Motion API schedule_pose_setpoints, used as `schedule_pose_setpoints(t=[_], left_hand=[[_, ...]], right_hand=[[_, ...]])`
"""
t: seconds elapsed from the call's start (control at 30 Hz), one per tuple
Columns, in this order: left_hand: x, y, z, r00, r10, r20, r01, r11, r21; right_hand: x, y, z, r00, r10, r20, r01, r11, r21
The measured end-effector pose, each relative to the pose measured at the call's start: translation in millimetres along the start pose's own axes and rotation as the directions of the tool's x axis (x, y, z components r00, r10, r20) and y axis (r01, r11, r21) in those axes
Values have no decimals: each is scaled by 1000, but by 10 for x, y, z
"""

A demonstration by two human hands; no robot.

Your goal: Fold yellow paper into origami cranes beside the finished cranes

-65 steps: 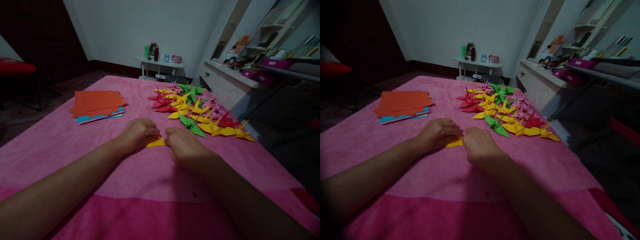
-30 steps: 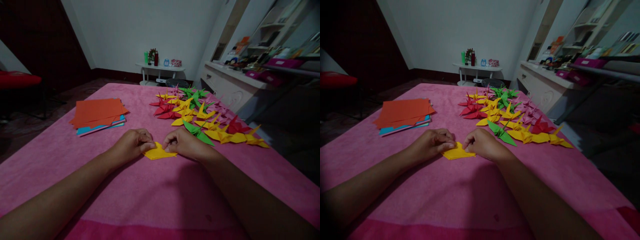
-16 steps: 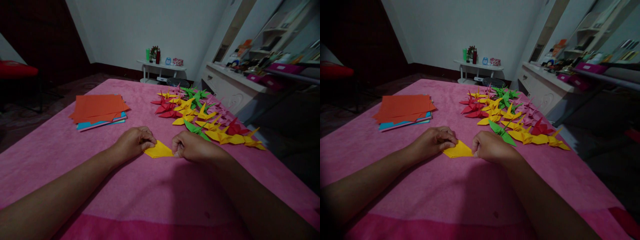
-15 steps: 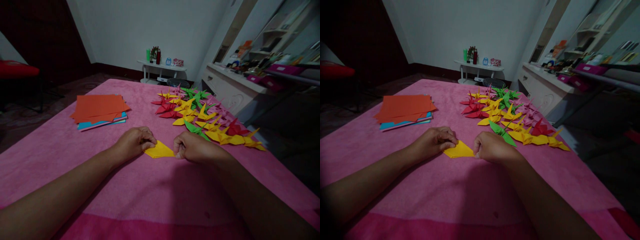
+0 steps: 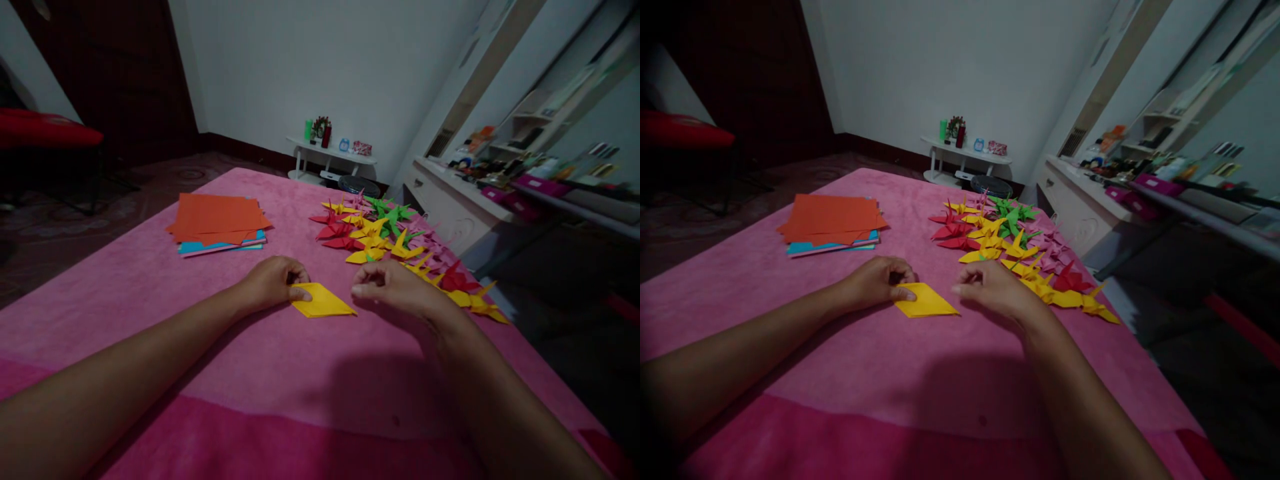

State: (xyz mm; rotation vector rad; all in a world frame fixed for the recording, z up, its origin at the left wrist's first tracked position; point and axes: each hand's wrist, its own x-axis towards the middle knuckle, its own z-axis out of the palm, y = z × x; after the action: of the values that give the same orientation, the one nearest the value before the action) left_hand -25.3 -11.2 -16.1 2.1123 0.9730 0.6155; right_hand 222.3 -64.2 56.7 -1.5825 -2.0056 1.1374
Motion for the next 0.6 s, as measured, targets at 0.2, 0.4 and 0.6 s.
schedule_pose_setpoints(t=[0.2, 0.4, 0.6], left_hand=[[-26, 149, 13, 998, -60, 6, 57, 916, -398], [-27, 252, -57, 953, -211, -215, -6, 700, -714], [-69, 289, 61, 977, -205, -52, 51, 467, -883]], right_hand=[[120, -6, 347, 988, -146, -41, 150, 985, 85], [143, -16, 581, 978, 33, -206, 65, 890, 450], [130, -85, 698, 963, 49, -264, 128, 781, 611]])
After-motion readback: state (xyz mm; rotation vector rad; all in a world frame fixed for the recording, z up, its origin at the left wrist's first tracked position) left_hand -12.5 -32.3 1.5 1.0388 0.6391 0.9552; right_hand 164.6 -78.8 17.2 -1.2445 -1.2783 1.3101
